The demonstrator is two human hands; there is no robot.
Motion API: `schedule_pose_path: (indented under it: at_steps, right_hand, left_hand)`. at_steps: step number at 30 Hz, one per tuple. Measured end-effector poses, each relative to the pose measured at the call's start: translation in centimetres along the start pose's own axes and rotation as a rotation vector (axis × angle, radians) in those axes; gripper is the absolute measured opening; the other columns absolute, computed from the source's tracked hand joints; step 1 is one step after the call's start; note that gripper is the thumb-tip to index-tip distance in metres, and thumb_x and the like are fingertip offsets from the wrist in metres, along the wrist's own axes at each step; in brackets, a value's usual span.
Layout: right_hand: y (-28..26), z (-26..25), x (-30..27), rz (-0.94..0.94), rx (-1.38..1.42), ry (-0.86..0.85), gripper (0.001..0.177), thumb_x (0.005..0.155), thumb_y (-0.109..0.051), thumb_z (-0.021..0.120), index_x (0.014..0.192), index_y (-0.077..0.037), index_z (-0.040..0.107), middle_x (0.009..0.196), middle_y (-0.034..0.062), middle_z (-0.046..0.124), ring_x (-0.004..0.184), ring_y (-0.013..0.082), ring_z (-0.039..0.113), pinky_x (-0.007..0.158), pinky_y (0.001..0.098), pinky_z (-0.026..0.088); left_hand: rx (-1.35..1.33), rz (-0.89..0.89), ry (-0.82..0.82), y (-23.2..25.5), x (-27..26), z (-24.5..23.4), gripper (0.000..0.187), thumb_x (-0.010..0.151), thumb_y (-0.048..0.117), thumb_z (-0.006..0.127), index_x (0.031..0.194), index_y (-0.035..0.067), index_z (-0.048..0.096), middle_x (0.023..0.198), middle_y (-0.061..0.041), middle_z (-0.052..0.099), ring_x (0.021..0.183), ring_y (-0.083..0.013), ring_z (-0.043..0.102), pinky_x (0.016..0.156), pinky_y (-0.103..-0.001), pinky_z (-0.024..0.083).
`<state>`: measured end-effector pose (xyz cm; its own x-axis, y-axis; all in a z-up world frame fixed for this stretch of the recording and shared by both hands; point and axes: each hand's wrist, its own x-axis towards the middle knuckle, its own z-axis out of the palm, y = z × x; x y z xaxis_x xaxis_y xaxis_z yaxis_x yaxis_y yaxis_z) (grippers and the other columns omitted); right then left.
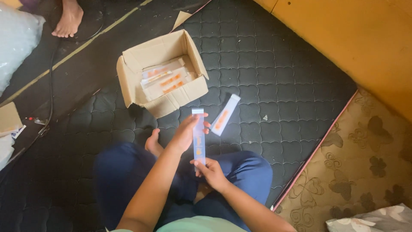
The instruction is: The person sorts through several packaged items in a cardboard box, holding them up by hand and then placing them back into the box.
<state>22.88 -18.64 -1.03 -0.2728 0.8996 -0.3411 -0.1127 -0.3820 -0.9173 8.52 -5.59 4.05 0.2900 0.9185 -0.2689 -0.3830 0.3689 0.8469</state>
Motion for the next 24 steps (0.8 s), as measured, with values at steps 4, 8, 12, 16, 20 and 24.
schedule_pose_path:
  at_steps: [4,8,12,16,20,24]
  right_hand:
    - [1.0,1.1,0.7,-0.018,0.076,0.020,0.020,0.098,-0.010,0.066,0.111,0.001,0.077,0.055,0.0124,0.066,0.049,0.0141,0.064,0.054,0.0239,0.057]
    - [1.0,3.0,1.1,-0.057,0.098,0.076,0.020,0.096,-0.005,0.068,0.112,0.003,0.076,0.055,0.0138,0.066,0.050,0.0162,0.066,0.053,0.0268,0.058]
    - [1.2,5.0,1.4,-0.069,0.115,0.123,0.020,0.093,-0.003,0.070,0.110,0.003,0.078,0.057,0.0144,0.067,0.051,0.0177,0.068,0.053,0.0287,0.058]
    - [1.4,6.8,1.9,-0.082,0.135,0.147,0.019,0.091,-0.003,0.070,0.107,0.004,0.078,0.051,0.0137,0.064,0.047,0.0173,0.065,0.049,0.0274,0.055]
    - [1.4,8.0,2.0,-0.099,0.181,0.193,0.019,0.092,-0.002,0.068,0.107,0.006,0.078,0.048,0.0140,0.061,0.043,0.0181,0.063,0.047,0.0270,0.053]
    - [1.0,8.7,1.9,-0.115,0.198,0.187,0.019,0.093,-0.002,0.067,0.107,0.006,0.077,0.045,0.0146,0.058,0.040,0.0180,0.059,0.045,0.0254,0.049]
  left_hand:
    - [-0.052,-0.005,-0.005,-0.7,0.1,-1.3,0.047,0.105,0.038,0.055,0.135,0.003,0.057,0.102,-0.022,0.072,0.084,-0.0268,0.075,0.083,-0.039,0.062]
    - [-0.103,-0.022,-0.014,0.0,-0.5,-2.4,0.043,0.104,0.034,0.056,0.135,0.004,0.055,0.111,-0.023,0.071,0.090,-0.0265,0.075,0.089,-0.041,0.062]
    - [-0.180,-0.032,-0.056,0.2,-0.8,-4.0,0.045,0.103,0.035,0.058,0.136,0.005,0.052,0.118,-0.023,0.070,0.093,-0.0243,0.075,0.091,-0.043,0.062]
    - [-0.149,-0.047,-0.121,2.4,-2.5,-5.0,0.052,0.101,0.033,0.063,0.143,0.006,0.050,0.124,-0.025,0.068,0.100,-0.0268,0.074,0.097,-0.045,0.059]
    - [-0.053,-0.039,-0.183,3.0,-4.7,-5.3,0.052,0.099,0.028,0.062,0.145,0.007,0.052,0.125,-0.022,0.068,0.108,-0.0263,0.072,0.101,-0.040,0.056]
    - [0.024,-0.054,-0.240,2.9,-5.9,-5.9,0.048,0.102,0.029,0.055,0.144,0.006,0.057,0.120,-0.024,0.070,0.110,-0.0316,0.070,0.100,-0.043,0.055]
